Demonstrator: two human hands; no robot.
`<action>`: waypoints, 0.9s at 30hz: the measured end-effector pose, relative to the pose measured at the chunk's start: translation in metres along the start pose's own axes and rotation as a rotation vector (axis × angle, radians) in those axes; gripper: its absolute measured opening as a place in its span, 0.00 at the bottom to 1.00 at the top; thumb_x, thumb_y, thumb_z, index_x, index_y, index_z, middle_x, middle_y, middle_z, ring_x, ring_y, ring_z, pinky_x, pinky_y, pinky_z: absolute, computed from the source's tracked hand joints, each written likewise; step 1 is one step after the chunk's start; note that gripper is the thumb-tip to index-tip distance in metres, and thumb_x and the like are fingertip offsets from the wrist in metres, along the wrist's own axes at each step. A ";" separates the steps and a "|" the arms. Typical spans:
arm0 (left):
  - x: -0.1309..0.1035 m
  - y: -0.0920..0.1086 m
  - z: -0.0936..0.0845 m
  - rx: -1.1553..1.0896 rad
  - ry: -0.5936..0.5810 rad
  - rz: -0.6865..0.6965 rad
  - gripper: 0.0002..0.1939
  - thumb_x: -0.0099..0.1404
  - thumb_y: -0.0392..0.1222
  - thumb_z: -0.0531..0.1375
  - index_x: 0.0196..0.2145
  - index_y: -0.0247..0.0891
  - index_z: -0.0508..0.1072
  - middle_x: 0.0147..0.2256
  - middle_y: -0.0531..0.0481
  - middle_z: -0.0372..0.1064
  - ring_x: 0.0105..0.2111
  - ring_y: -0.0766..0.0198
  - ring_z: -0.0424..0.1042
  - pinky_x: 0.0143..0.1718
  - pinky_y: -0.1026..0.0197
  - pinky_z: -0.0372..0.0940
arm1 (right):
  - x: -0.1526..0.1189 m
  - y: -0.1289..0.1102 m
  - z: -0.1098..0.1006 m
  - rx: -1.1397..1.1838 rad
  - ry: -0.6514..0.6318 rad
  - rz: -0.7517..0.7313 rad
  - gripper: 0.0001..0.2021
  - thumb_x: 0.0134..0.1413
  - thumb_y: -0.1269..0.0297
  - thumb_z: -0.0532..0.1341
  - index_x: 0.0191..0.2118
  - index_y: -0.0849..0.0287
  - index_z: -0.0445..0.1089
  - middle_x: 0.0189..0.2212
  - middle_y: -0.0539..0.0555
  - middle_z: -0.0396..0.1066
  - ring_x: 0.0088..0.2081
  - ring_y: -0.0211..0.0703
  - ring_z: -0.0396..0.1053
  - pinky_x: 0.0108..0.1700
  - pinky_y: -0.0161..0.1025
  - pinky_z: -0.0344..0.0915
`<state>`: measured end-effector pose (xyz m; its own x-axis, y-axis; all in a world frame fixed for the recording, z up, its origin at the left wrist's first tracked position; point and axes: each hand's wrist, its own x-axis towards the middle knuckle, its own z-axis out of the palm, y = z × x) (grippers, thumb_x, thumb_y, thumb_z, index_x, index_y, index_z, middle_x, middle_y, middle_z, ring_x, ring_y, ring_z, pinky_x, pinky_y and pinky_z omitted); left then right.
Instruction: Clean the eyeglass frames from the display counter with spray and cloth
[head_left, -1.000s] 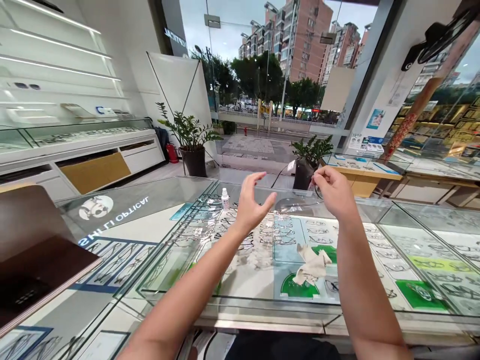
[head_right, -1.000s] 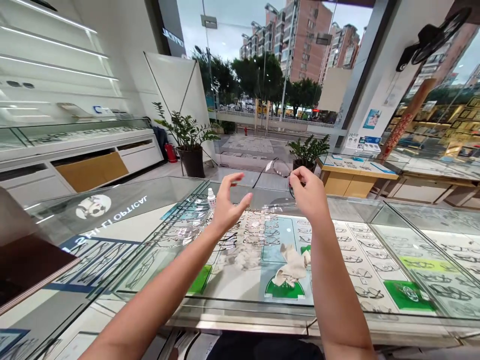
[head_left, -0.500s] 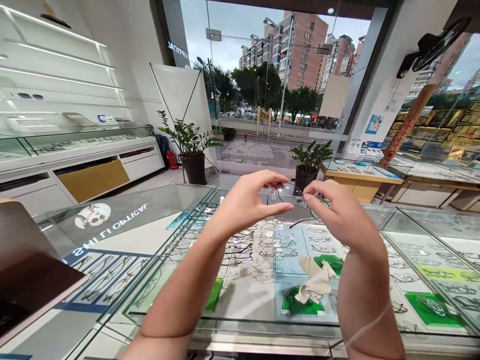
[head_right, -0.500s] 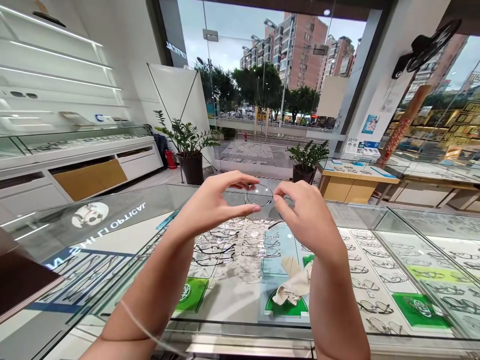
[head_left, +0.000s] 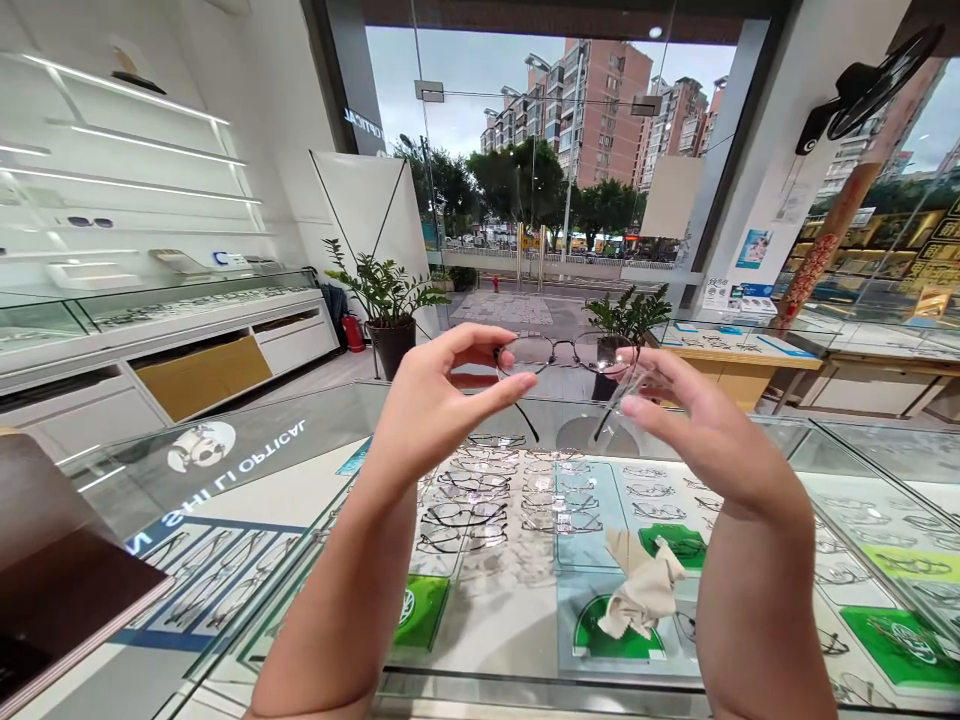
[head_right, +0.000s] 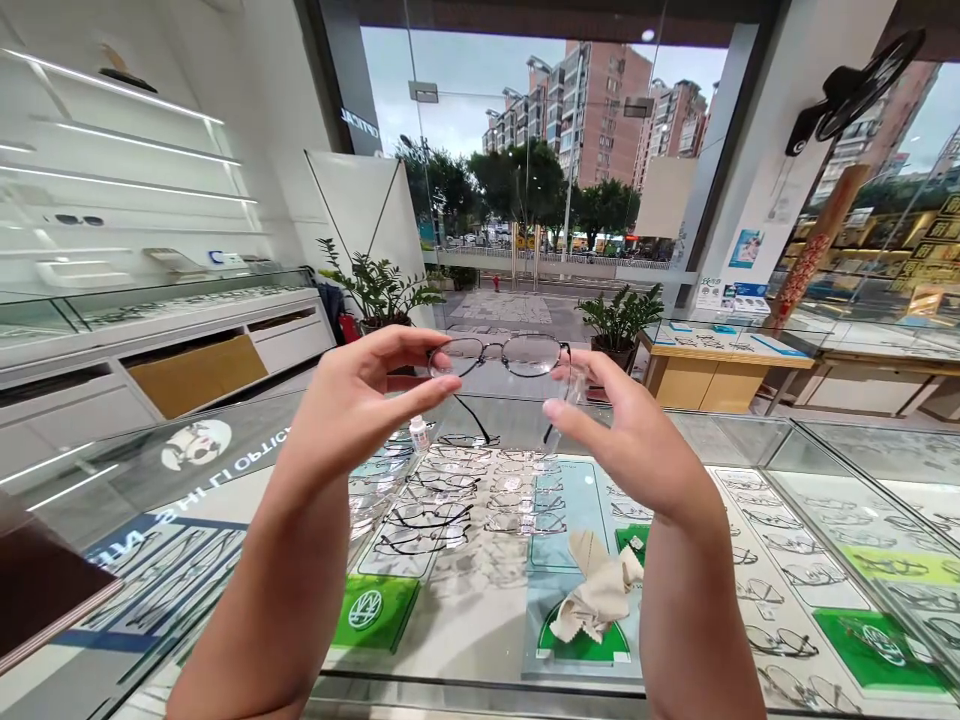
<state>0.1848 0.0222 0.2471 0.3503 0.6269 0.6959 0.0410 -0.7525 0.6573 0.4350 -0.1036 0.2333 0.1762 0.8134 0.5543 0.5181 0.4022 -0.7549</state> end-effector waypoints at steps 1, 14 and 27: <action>0.000 0.000 -0.003 -0.011 0.006 -0.005 0.24 0.59 0.54 0.75 0.48 0.37 0.81 0.39 0.45 0.80 0.40 0.58 0.80 0.40 0.58 0.79 | 0.001 0.000 0.001 -0.044 -0.021 -0.010 0.19 0.62 0.50 0.70 0.56 0.45 0.78 0.55 0.55 0.79 0.56 0.54 0.76 0.55 0.50 0.74; -0.005 0.003 -0.016 0.056 -0.031 0.026 0.25 0.56 0.53 0.76 0.48 0.39 0.82 0.43 0.44 0.80 0.40 0.58 0.79 0.46 0.53 0.80 | 0.002 -0.003 0.015 -0.310 0.118 -0.170 0.14 0.72 0.54 0.60 0.49 0.50 0.82 0.47 0.55 0.83 0.49 0.51 0.80 0.48 0.46 0.73; -0.005 0.003 -0.011 0.064 0.015 0.092 0.25 0.58 0.51 0.76 0.50 0.40 0.81 0.45 0.45 0.79 0.45 0.58 0.79 0.52 0.52 0.78 | 0.004 0.000 0.023 -0.243 0.333 -0.152 0.11 0.67 0.55 0.65 0.45 0.53 0.82 0.36 0.54 0.83 0.36 0.47 0.80 0.41 0.46 0.77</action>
<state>0.1725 0.0193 0.2490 0.3412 0.5575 0.7568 0.0697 -0.8179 0.5711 0.4166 -0.0903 0.2271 0.3226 0.5568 0.7655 0.7339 0.3636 -0.5737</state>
